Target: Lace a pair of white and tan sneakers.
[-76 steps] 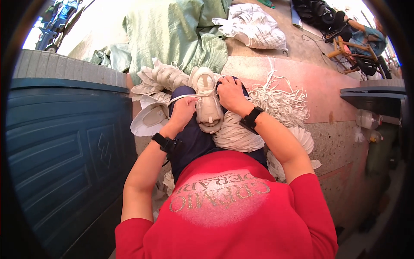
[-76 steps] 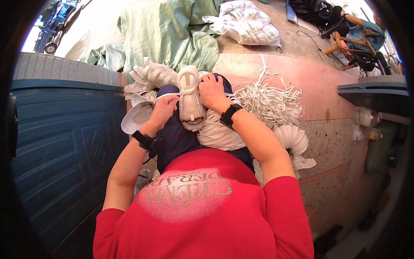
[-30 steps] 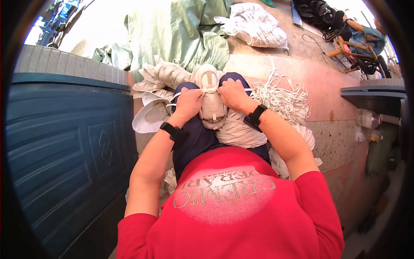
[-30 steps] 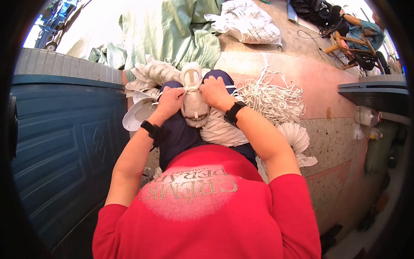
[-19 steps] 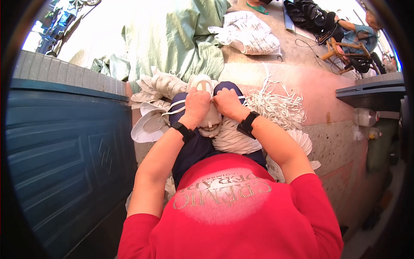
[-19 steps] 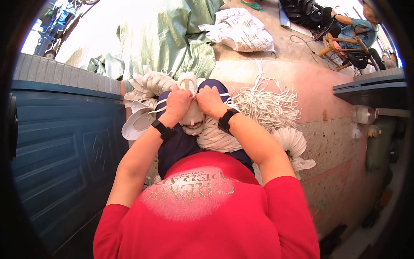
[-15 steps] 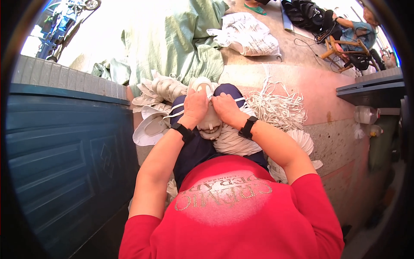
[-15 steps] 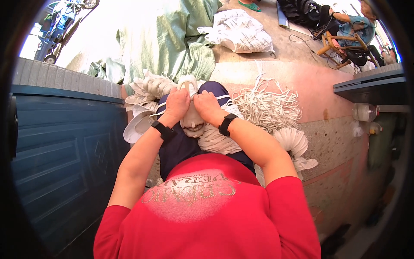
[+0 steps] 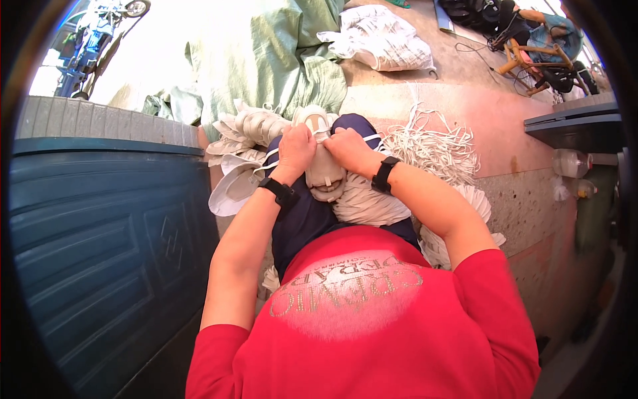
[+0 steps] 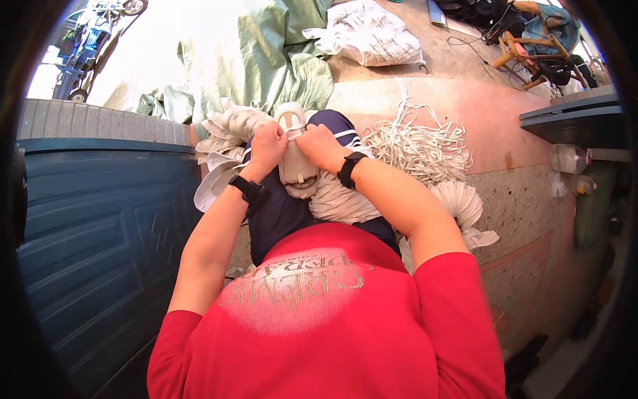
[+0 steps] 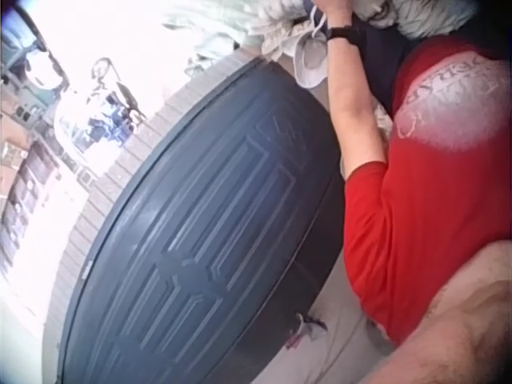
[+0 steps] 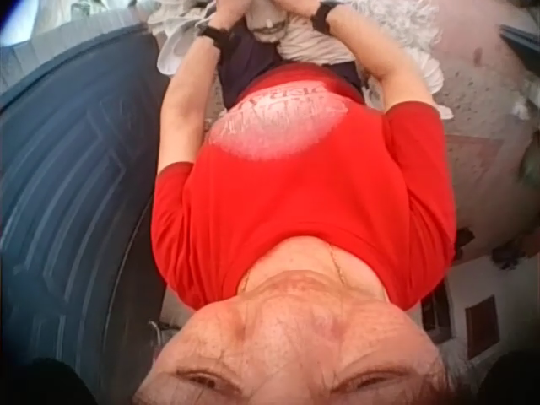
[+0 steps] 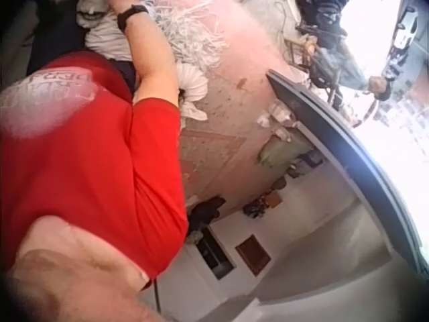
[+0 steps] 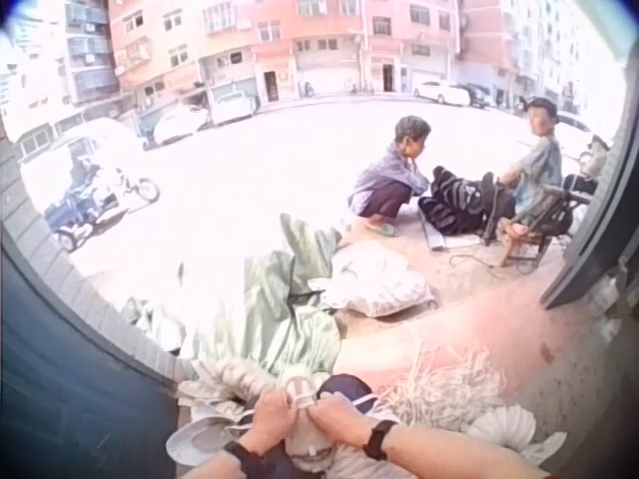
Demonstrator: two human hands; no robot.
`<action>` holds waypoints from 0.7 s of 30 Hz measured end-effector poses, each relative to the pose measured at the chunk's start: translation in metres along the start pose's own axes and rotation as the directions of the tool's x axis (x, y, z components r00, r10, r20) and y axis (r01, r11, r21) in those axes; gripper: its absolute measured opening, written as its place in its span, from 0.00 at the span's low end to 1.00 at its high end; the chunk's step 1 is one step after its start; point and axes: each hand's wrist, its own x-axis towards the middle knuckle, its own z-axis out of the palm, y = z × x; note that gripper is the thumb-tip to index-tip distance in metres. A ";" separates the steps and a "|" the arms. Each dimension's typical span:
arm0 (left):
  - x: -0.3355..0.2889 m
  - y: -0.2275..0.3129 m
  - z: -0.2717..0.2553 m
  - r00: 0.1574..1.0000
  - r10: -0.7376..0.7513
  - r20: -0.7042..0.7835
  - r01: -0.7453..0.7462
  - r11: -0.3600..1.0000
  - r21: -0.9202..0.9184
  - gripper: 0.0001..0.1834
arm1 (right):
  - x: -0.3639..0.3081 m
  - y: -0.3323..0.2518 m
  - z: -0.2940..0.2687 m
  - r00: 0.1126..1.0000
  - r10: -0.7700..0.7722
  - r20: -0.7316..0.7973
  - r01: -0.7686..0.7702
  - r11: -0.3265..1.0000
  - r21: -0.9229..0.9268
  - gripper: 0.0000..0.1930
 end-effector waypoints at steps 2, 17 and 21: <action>-0.002 -0.004 0.002 0.999 -0.036 -0.032 0.034 0.998 -0.057 0.07 | 0.006 -0.004 -0.012 0.984 -0.050 0.170 0.085 0.975 -0.205 0.03; 0.019 -0.018 0.010 0.921 -0.152 0.360 0.358 0.697 -0.622 0.05 | 0.007 -0.018 -0.092 0.827 -0.222 -0.517 0.405 0.873 0.273 0.05; 0.020 0.000 0.001 0.921 -0.097 0.377 0.290 0.818 -0.496 0.08 | -0.031 0.002 -0.294 0.755 -0.139 -0.640 0.278 0.953 0.122 0.05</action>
